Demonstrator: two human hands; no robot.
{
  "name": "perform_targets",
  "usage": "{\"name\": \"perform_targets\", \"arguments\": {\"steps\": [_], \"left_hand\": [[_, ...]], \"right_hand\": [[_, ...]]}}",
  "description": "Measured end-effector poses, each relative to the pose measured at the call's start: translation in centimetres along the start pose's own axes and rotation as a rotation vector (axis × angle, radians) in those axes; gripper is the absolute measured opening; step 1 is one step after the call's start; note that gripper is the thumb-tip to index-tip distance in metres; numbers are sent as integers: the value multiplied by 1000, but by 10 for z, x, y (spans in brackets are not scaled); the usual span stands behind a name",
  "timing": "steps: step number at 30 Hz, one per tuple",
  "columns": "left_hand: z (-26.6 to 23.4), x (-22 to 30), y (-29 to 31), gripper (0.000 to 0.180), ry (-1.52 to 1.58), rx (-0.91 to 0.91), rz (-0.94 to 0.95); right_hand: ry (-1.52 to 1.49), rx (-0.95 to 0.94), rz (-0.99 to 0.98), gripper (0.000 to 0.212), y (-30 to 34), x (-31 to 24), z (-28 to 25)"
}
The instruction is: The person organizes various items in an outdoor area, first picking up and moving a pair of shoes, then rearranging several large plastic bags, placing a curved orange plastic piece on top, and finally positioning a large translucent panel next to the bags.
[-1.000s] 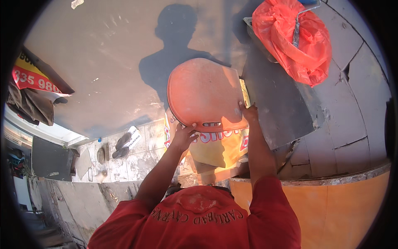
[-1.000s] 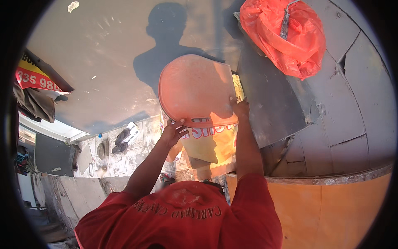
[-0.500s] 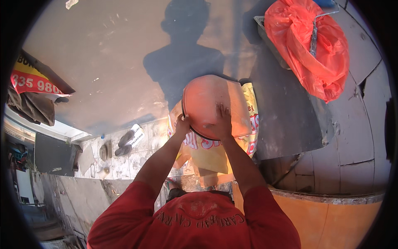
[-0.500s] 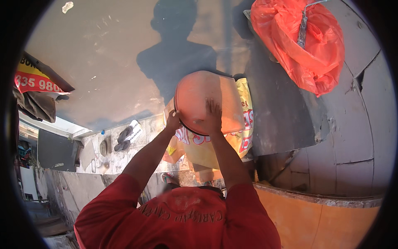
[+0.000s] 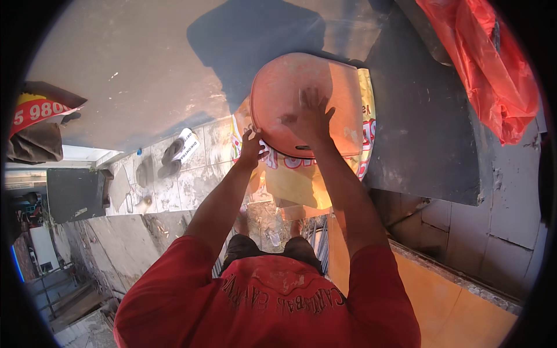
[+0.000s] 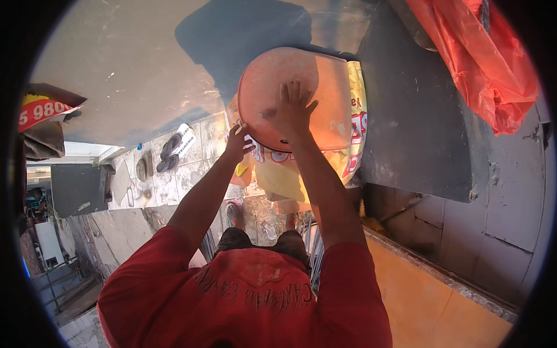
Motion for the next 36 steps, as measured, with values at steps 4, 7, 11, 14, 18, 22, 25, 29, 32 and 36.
{"name": "perform_targets", "arguments": {"steps": [4,7,11,14,18,22,25,29,32,36], "left_hand": [[-34,-77,70,53,-222,-238,110],[-87,-145,167,47,-877,-871,228],[-240,-237,261,50,-973,-1237,230],[-341,-259,276,54,-810,-1166,200],[-447,-250,307,67,-766,-994,-222],[-504,-261,347,65,-415,-936,-376],[-518,-269,352,63,-243,-1007,-500],[-520,-256,307,62,-543,-1323,-672],[-507,-234,226,62,-1390,-1608,-359],[-428,-174,116,59,-1864,-1480,455]], "right_hand": [[-9,151,-37,104,-29,-42,-17],[79,-66,127,107,-38,-32,18],[186,-165,150,106,-33,-50,17],[361,27,192,91,-26,-53,25],[250,439,-152,69,110,-78,100],[278,-466,-16,73,357,-28,226],[-191,-914,835,85,571,91,275],[-210,-1030,992,73,751,144,227],[125,-861,948,74,795,164,205],[-635,-379,1226,81,817,83,165]]}}
Point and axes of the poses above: each hand's wrist, its own y-axis away from the middle knuckle, its own z-axis out of the palm, x = y × z, the point moved 5 cm from there along -y, towards the middle knuckle, and after that the axes turned 11 degrees about z, right-handed, at the moved point
